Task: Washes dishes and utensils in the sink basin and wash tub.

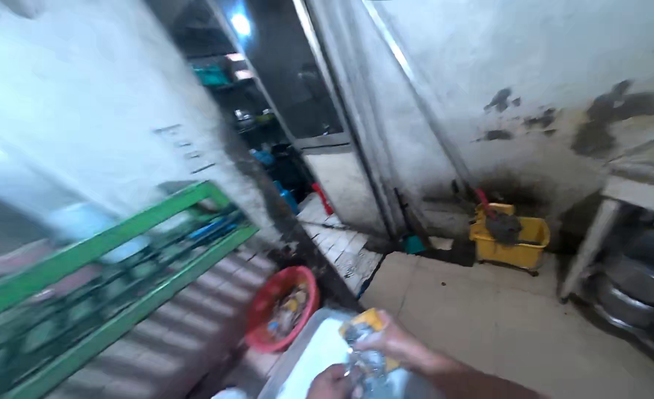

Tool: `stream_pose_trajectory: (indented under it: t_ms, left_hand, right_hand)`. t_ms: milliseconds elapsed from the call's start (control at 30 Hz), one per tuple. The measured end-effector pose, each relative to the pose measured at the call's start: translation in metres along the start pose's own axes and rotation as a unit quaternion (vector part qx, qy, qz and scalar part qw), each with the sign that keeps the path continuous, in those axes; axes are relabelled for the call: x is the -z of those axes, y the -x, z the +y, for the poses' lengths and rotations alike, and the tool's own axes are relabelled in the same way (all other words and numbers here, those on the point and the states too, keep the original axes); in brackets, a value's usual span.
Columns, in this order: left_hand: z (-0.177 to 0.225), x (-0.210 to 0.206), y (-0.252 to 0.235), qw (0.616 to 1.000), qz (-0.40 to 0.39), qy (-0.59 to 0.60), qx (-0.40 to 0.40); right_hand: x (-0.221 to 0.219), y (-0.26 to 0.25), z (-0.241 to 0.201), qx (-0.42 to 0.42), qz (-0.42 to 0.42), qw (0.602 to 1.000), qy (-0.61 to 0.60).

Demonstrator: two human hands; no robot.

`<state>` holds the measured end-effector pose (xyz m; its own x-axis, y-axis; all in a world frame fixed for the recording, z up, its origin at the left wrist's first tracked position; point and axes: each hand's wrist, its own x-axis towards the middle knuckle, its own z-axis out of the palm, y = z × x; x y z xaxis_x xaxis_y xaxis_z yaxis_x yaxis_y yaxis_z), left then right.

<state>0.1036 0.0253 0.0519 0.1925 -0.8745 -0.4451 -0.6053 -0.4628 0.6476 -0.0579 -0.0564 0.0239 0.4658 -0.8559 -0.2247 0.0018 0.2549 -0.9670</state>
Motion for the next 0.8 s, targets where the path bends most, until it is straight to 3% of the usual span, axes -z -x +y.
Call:
stream_pose_trajectory:
  t_ms: [67, 167, 267, 367, 467, 700, 800]
  left_hand:
    - [0.002, -0.006, 0.011, 0.996, 0.025, 0.083, 0.03]
    - [-0.008, -0.015, 0.018, 0.986, 0.049, 0.154, 0.044]
    - [-0.029, -0.019, 0.022, 0.952, 0.054, 0.296, 0.056]
    - [-0.035, -0.014, 0.027, 0.925, 0.071, 0.367, 0.071]
    - [-0.033, -0.016, 0.029, 0.919, 0.082, 0.38, 0.065]
    - [-0.032, -0.031, 0.027, 0.899, 0.192, 0.392, 0.029]
    - [-0.029, -0.037, 0.027, 0.938, 0.178, 0.294, 0.035]
  right_hand:
    - [-0.008, -0.001, -0.001, -0.011, -0.068, 0.993, 0.095]
    - [-0.011, -0.017, -0.01, 0.0, -0.065, 0.981, 0.184]
    - [-0.008, -0.034, -0.018, -0.016, -0.024, 0.992, 0.123]
    - [-0.01, -0.035, -0.015, -0.042, -0.088, 0.995, 0.003]
    - [-0.023, -0.025, -0.01, -0.029, -0.157, 0.984, 0.075]
    - [-0.039, -0.023, -0.008, -0.006, -0.096, 0.991, 0.094]
    - [-0.039, -0.016, -0.005, -0.019, -0.174, 0.971, 0.16]
